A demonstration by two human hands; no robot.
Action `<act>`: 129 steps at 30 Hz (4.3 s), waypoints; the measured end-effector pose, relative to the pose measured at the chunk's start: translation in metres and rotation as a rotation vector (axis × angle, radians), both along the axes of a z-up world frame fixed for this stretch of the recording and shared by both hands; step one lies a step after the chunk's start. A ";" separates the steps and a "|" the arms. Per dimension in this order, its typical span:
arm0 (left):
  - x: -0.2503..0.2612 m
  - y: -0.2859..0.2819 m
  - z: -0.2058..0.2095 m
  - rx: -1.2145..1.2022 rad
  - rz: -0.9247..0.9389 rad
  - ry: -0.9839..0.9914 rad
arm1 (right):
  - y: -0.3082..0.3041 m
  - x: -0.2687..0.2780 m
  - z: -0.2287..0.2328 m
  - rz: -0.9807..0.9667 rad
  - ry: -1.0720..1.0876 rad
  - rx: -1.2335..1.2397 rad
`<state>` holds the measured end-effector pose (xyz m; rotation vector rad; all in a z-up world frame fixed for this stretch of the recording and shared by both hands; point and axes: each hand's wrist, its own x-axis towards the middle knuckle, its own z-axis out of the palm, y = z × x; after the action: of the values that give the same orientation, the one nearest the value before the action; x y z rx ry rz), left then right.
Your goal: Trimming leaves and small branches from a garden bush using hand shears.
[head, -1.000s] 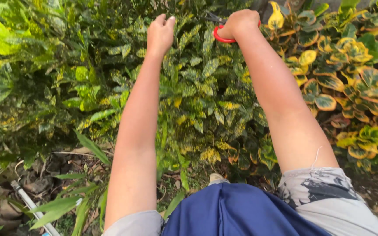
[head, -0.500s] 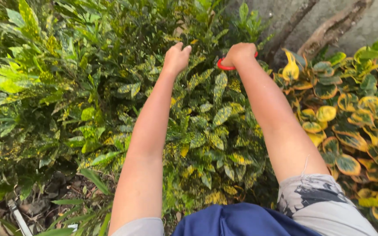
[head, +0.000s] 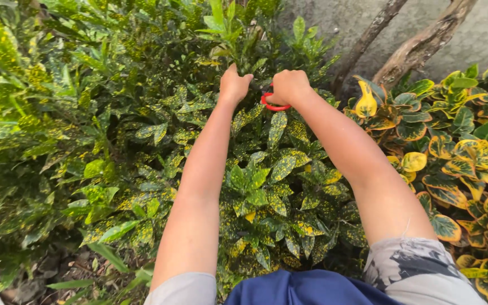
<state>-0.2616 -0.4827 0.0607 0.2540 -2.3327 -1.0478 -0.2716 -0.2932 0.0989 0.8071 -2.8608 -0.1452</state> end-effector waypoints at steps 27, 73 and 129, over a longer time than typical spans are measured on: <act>-0.036 -0.013 -0.031 0.202 0.062 0.325 | 0.019 0.008 -0.014 0.056 0.102 0.036; 0.160 0.264 0.005 0.230 -0.393 0.231 | 0.297 0.224 0.016 -0.569 0.165 -0.636; 0.552 1.033 -0.349 -0.237 -1.483 -1.047 | 0.908 0.771 -0.346 -1.968 0.225 -1.563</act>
<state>0.2899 0.5502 -0.2878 -1.6377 -3.5241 -1.3318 0.4994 0.6148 -0.2469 -1.8778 -1.4145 1.2823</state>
